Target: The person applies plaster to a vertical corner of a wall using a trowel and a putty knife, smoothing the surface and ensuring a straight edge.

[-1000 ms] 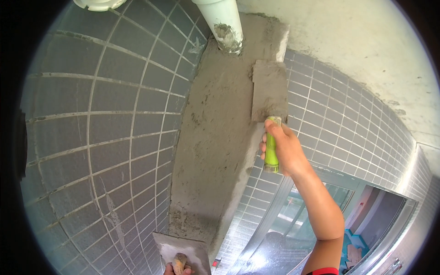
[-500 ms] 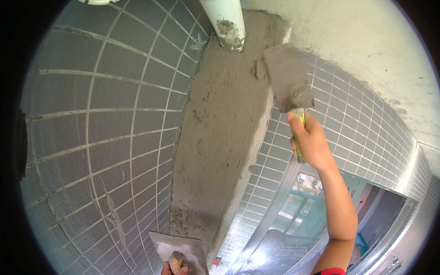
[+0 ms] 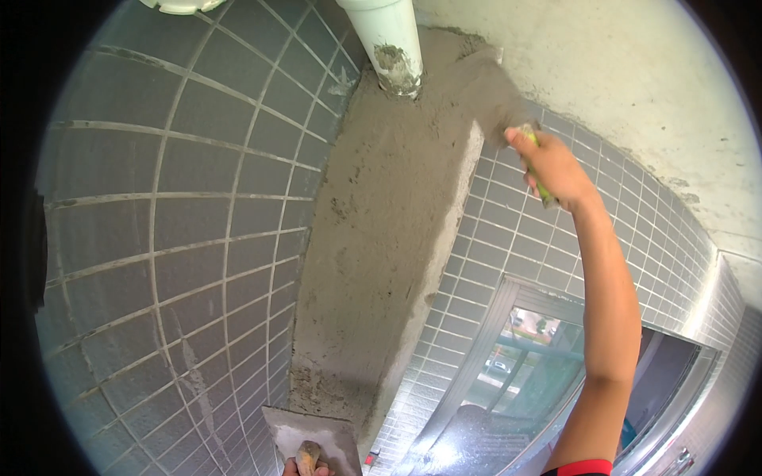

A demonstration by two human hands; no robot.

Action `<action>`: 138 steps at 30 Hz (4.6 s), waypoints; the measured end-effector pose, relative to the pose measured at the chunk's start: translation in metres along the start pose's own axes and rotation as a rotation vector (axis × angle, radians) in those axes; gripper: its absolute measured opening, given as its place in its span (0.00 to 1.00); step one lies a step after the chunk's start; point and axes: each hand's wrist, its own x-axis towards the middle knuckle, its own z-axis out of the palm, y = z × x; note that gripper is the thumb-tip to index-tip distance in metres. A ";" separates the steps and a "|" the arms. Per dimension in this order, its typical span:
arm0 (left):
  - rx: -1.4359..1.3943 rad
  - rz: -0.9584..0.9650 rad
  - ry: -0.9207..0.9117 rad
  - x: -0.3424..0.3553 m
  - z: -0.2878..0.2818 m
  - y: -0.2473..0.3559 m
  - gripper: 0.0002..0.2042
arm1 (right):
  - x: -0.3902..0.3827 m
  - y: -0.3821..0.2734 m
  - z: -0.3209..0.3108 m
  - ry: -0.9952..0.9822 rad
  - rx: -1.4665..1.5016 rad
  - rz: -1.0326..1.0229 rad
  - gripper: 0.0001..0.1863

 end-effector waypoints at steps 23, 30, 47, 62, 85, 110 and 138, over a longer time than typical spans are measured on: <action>-0.018 0.153 -0.041 0.026 0.009 0.032 0.15 | -0.049 0.044 0.052 0.301 0.736 0.018 0.21; 0.311 0.470 -0.182 0.094 0.096 0.165 0.14 | -0.147 0.169 0.160 0.169 0.723 0.240 0.21; 0.728 1.004 0.293 0.281 0.374 0.447 0.25 | -0.202 0.185 0.263 0.122 1.200 0.446 0.20; 0.574 0.829 0.059 0.297 0.378 0.461 0.20 | -0.200 0.183 0.261 0.137 1.233 0.480 0.20; 0.844 0.990 -0.126 0.207 0.278 0.287 0.23 | -0.200 0.186 0.260 0.168 1.237 0.477 0.19; 0.796 0.858 0.141 0.223 0.161 0.194 0.19 | -0.199 0.187 0.266 0.172 1.208 0.490 0.18; 0.765 0.452 0.145 0.148 0.033 -0.037 0.16 | -0.200 0.174 0.261 0.135 1.142 0.534 0.21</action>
